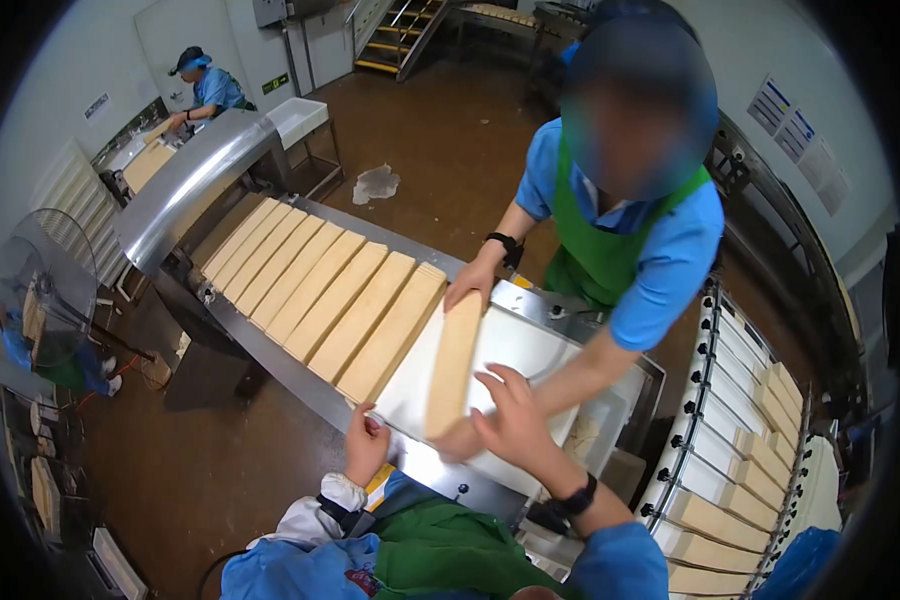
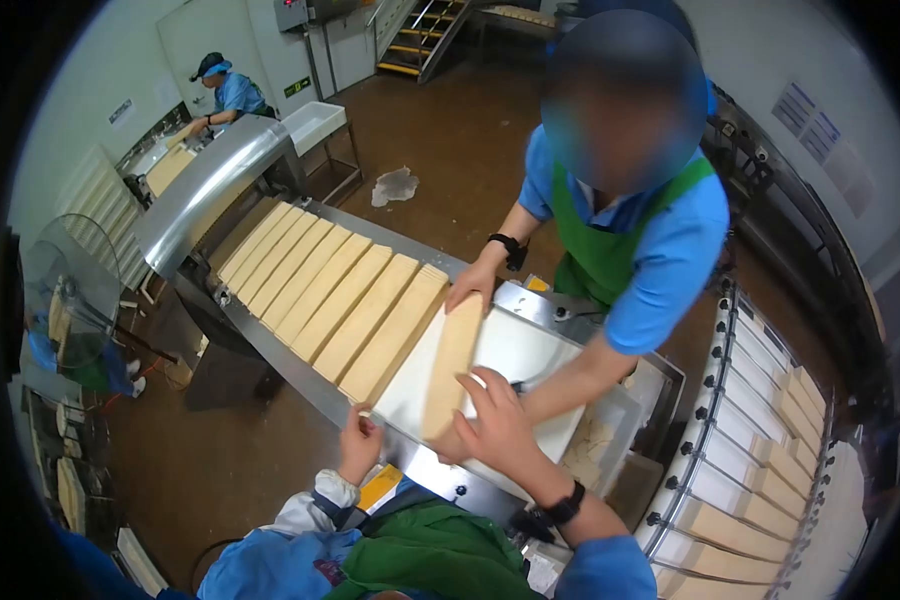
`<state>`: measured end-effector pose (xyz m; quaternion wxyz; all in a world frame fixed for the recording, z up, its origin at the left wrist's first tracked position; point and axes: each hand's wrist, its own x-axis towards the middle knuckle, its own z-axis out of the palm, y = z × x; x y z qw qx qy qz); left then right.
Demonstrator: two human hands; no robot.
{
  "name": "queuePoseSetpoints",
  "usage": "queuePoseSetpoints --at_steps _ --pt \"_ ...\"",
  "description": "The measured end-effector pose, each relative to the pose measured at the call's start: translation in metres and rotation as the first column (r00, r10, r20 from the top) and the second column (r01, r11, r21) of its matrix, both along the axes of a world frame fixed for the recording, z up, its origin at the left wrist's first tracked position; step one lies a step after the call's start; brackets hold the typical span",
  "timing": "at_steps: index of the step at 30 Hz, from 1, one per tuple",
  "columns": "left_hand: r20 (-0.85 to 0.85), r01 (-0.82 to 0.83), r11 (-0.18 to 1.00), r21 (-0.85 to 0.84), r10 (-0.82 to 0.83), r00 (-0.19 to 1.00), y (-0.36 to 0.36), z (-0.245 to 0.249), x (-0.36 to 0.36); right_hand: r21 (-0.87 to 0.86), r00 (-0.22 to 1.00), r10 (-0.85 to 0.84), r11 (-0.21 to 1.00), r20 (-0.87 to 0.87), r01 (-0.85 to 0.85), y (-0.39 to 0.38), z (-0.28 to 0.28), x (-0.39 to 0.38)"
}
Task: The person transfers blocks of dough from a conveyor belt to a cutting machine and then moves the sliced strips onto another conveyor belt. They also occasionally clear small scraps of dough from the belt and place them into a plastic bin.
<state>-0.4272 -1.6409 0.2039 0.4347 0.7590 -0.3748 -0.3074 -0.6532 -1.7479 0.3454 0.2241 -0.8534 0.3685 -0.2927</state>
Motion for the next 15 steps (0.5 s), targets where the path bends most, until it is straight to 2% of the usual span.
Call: queuePoseSetpoints --at_steps 1,4,6,9,11,15 --pt "0.048 -0.019 0.999 0.025 0.018 0.999 -0.002 -0.005 0.014 0.037 0.998 0.054 0.998 -0.022 -0.053 -0.017 -0.005 0.024" --pt "0.171 -0.034 0.992 0.124 0.012 0.985 -0.016 -0.033 0.053 0.131 0.991 0.095 0.988 -0.098 -0.082 -0.081 -0.071 0.087" --pt "0.101 0.022 0.978 0.208 -0.044 0.994 -0.024 -0.03 0.066 0.229 0.97 0.044 0.973 -0.238 0.012 -0.128 -0.124 0.125" --pt "0.011 0.125 0.964 0.233 -0.131 0.991 -0.036 -0.047 0.081 0.216 0.897 -0.071 0.959 -0.436 0.181 -0.178 -0.165 0.165" --pt "-0.09 0.184 0.962 0.202 -0.169 0.982 -0.04 -0.043 0.085 0.134 0.877 -0.154 0.962 -0.456 0.238 -0.199 -0.184 0.176" --pt "-0.136 0.221 0.95 0.22 -0.194 0.972 -0.044 -0.046 0.089 0.052 0.837 -0.231 0.954 -0.496 0.294 -0.207 -0.208 0.178"
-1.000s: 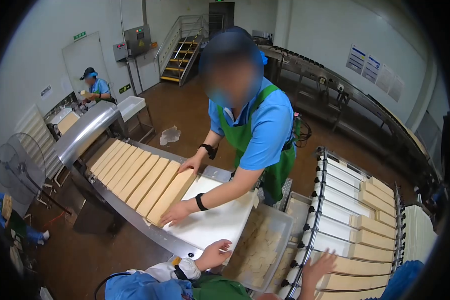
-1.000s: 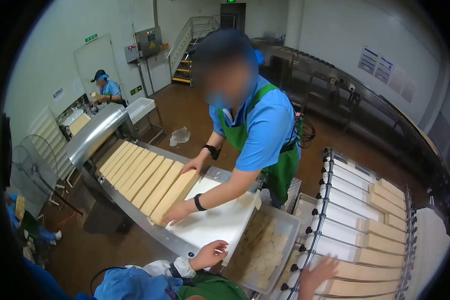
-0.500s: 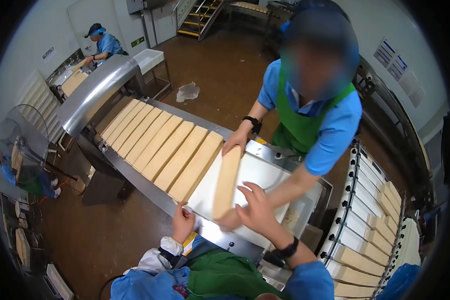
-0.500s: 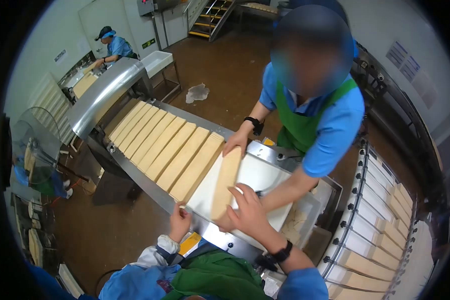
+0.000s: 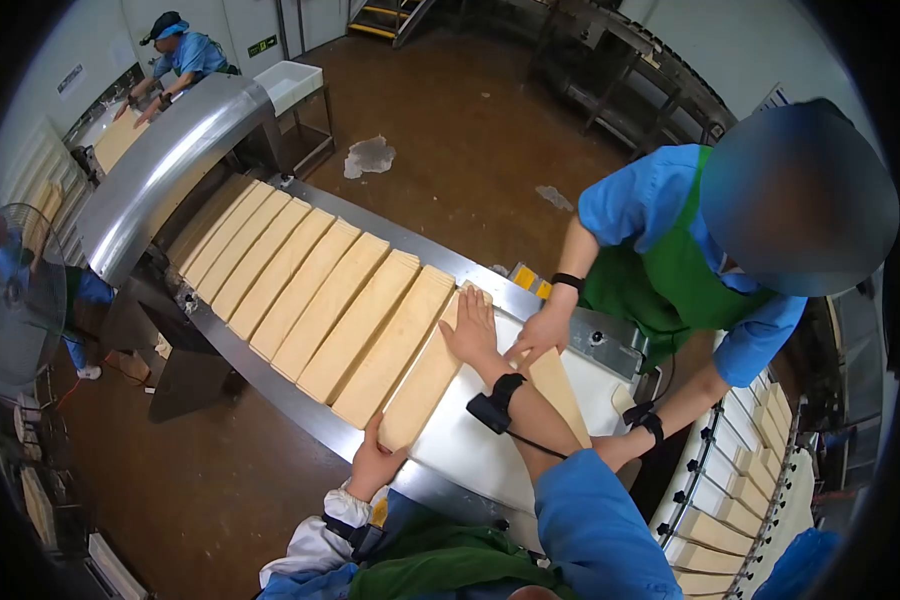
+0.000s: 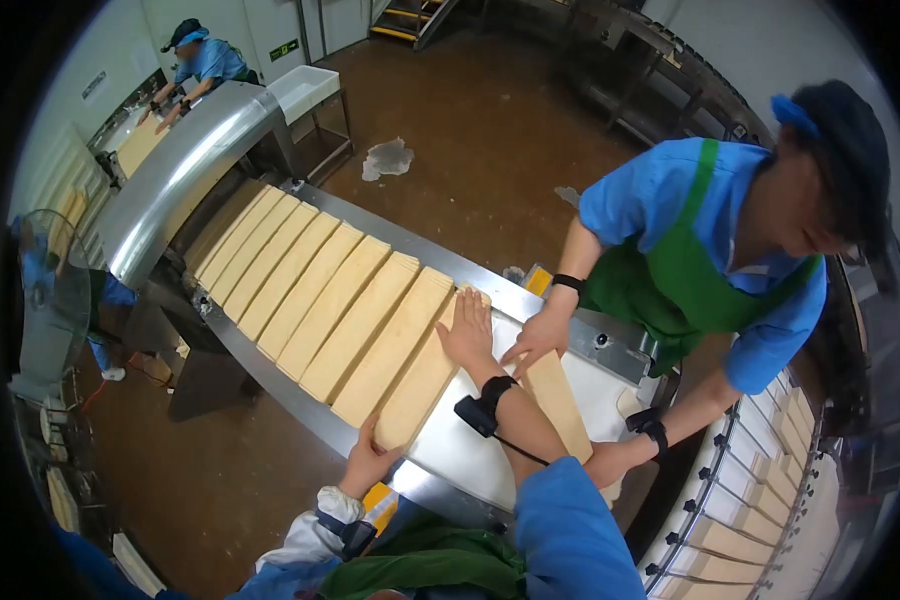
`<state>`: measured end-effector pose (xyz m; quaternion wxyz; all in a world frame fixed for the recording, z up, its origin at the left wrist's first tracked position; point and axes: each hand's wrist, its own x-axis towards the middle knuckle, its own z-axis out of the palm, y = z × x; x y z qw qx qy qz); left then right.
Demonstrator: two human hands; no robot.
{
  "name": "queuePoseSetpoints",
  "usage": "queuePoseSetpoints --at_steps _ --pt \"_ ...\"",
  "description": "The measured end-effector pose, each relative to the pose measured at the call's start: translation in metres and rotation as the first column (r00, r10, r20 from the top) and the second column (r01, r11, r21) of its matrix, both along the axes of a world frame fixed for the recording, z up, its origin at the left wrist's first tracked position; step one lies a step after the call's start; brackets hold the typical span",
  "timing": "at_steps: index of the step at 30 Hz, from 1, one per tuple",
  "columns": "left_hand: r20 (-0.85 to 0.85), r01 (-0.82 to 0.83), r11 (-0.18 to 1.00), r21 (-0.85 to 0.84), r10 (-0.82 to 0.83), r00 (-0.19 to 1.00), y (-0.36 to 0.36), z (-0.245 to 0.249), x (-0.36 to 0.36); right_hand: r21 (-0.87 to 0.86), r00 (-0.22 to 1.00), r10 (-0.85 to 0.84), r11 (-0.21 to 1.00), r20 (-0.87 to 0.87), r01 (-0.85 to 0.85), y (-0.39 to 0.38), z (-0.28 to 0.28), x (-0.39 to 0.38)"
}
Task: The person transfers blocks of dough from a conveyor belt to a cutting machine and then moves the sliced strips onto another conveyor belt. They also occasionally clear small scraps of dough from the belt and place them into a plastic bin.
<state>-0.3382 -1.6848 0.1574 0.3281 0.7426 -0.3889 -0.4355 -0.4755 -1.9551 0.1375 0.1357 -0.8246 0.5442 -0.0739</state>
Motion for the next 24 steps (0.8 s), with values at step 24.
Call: queuePoseSetpoints --at_steps 24 --pt "0.315 0.715 0.696 0.058 -0.693 0.649 -0.049 0.027 -0.047 0.424 0.67 -0.719 0.558 -0.182 0.713 0.157 0.09 -0.216"
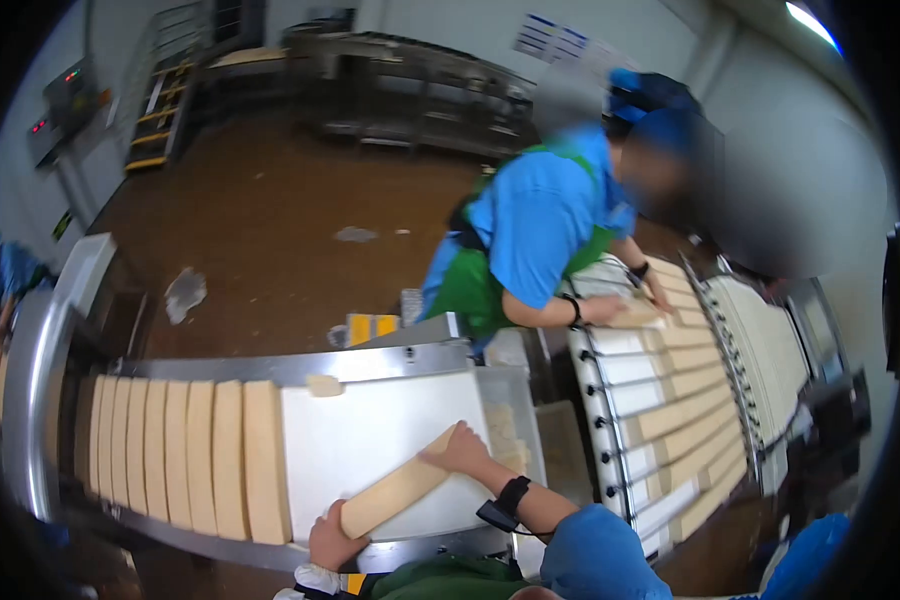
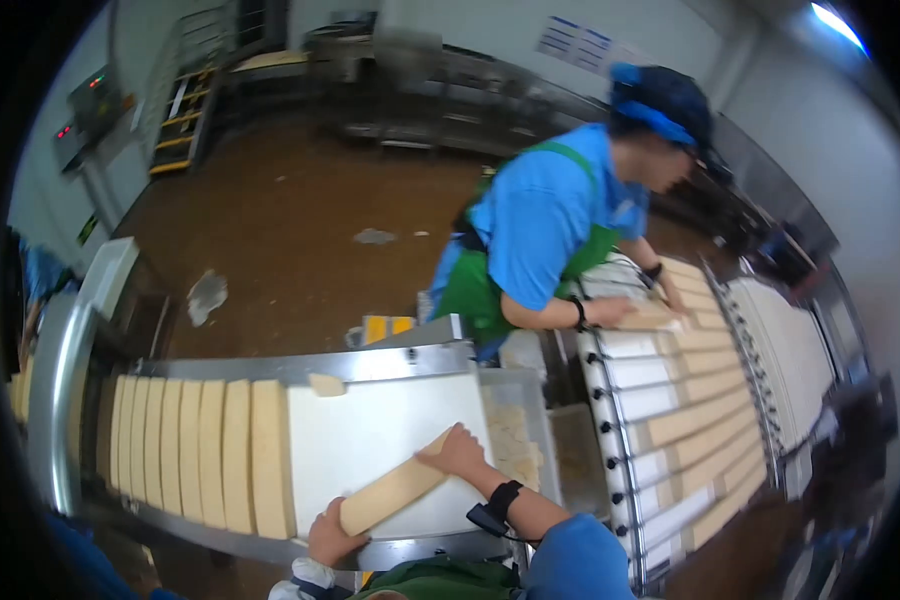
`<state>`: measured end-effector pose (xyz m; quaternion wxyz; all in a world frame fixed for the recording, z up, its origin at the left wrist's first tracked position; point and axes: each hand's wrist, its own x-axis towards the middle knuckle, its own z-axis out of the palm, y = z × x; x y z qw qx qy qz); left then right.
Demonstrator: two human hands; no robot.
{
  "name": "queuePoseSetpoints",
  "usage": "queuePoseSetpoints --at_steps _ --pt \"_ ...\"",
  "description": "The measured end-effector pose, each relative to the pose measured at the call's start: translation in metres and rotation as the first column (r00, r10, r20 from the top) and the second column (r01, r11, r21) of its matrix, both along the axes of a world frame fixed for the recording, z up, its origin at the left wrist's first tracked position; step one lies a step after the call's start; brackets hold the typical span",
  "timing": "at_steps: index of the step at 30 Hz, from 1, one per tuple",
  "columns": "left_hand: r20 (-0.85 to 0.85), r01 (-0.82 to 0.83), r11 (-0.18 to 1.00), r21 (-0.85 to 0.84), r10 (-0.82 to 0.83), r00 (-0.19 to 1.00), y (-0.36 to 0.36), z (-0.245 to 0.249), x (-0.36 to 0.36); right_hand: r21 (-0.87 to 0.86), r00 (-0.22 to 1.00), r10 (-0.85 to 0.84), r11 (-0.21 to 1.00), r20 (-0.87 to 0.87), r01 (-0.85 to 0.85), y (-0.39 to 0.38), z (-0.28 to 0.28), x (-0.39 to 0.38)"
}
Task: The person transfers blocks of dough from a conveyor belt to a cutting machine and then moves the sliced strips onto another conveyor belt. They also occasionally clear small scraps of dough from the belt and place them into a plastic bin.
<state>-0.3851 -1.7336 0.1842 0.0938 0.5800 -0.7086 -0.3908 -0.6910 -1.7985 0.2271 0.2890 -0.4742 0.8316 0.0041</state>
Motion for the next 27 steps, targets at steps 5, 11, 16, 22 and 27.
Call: queuePoseSetpoints --at_steps 5,11,16,22,27 --pt "0.157 -0.044 0.999 0.016 0.041 0.987 -0.007 0.002 -0.017 -0.074 0.913 0.397 0.912 -0.099 -0.404 0.068 0.022 -0.003" --pt "0.105 0.117 0.979 -0.165 -0.101 0.989 -0.01 0.006 -0.074 -0.453 0.984 0.033 0.884 -0.177 -0.111 0.133 -0.011 -0.051" --pt "-0.182 0.358 0.852 -0.382 -0.449 0.875 0.027 0.069 -0.218 -0.559 0.928 -0.286 0.822 -0.238 0.11 0.256 0.059 -0.166" --pt "-0.639 0.74 0.643 0.198 -0.488 0.595 0.141 0.11 -0.351 -0.264 0.929 -0.366 0.902 -0.05 0.341 0.41 0.136 -0.323" --pt "-0.627 0.72 0.518 0.462 -0.383 0.678 0.213 0.106 -0.406 -0.217 0.983 -0.165 0.959 0.085 0.179 0.471 0.078 -0.412"
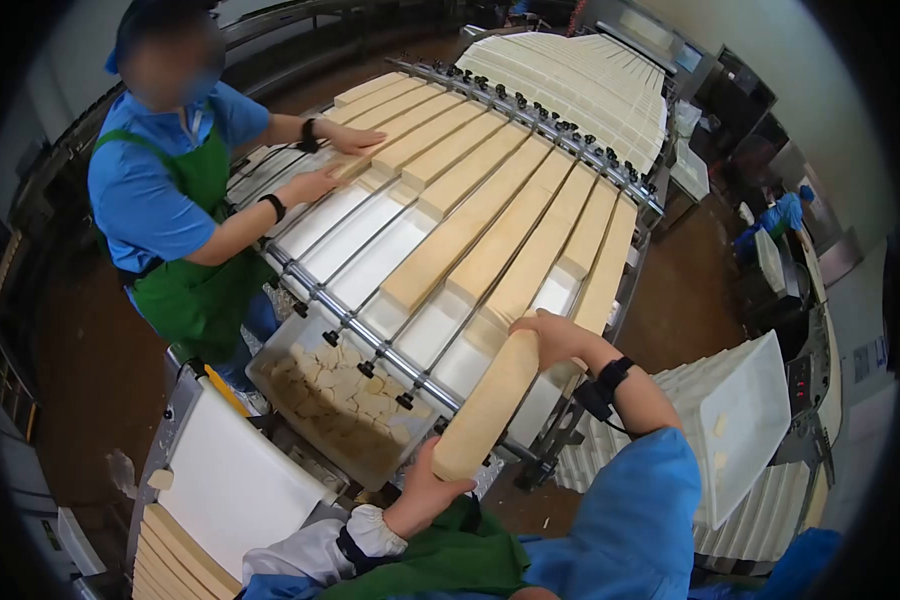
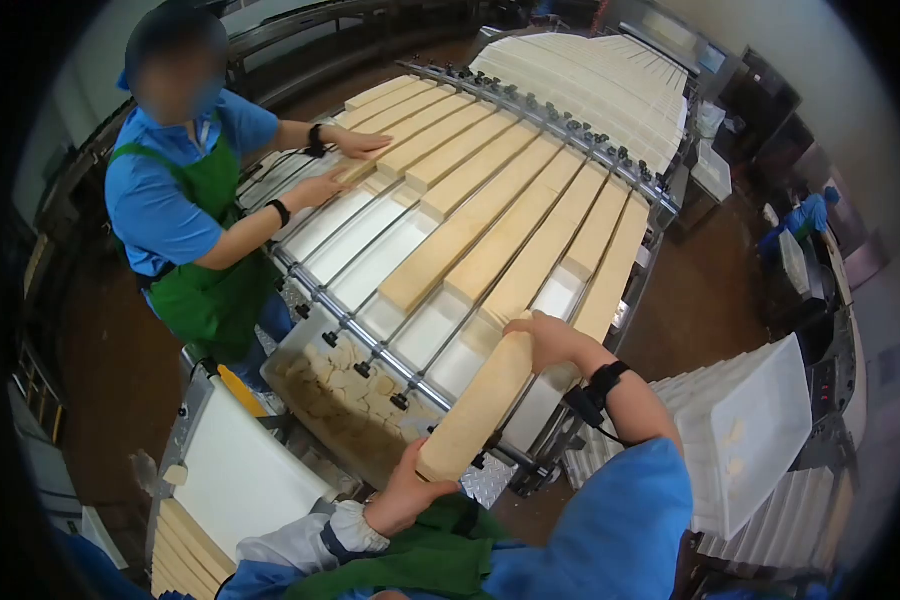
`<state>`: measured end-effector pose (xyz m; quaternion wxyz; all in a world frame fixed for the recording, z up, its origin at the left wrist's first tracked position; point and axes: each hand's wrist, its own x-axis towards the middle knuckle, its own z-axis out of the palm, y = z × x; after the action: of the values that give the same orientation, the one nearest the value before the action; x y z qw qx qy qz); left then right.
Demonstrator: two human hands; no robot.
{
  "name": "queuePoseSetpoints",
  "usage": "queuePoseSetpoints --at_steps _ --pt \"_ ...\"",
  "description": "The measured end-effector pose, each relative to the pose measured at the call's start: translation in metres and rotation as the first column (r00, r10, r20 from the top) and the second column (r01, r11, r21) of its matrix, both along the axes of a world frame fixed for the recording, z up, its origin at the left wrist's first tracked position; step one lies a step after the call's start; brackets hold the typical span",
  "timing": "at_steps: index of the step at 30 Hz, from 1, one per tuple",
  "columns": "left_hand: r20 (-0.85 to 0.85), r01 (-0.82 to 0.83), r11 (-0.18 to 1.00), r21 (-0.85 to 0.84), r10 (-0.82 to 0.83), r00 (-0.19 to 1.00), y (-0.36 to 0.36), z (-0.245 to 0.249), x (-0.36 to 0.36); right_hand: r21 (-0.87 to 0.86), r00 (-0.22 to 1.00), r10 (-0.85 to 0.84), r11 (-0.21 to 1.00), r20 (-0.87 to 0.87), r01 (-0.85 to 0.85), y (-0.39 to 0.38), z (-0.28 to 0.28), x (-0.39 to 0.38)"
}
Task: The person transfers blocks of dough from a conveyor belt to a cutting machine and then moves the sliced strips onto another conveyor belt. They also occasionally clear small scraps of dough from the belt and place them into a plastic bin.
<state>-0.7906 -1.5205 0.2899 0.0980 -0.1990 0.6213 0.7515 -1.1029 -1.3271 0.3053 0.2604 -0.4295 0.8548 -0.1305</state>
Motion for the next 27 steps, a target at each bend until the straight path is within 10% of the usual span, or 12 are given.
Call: queuePoseSetpoints --at_steps 5,11,22,27 --pt "0.068 0.064 0.996 -0.069 -0.059 0.996 0.026 -0.007 -0.038 0.212 0.909 -0.272 0.954 0.315 0.212 0.012 -0.001 -0.029" --pt "-0.055 0.046 0.999 0.019 -0.045 0.997 0.054 -0.043 -0.116 -0.194 0.819 -0.319 0.947 -0.477 0.256 0.025 0.004 -0.024" --pt "-0.054 -0.147 0.906 -0.397 0.136 0.989 0.073 -0.085 -0.162 -0.427 0.965 -0.113 0.904 -0.237 0.001 0.003 -0.039 0.063" --pt "-0.001 0.026 0.913 -0.408 -0.029 1.0 0.034 -0.062 -0.125 -0.08 0.87 -0.058 0.997 -0.49 0.021 -0.025 -0.021 0.091"
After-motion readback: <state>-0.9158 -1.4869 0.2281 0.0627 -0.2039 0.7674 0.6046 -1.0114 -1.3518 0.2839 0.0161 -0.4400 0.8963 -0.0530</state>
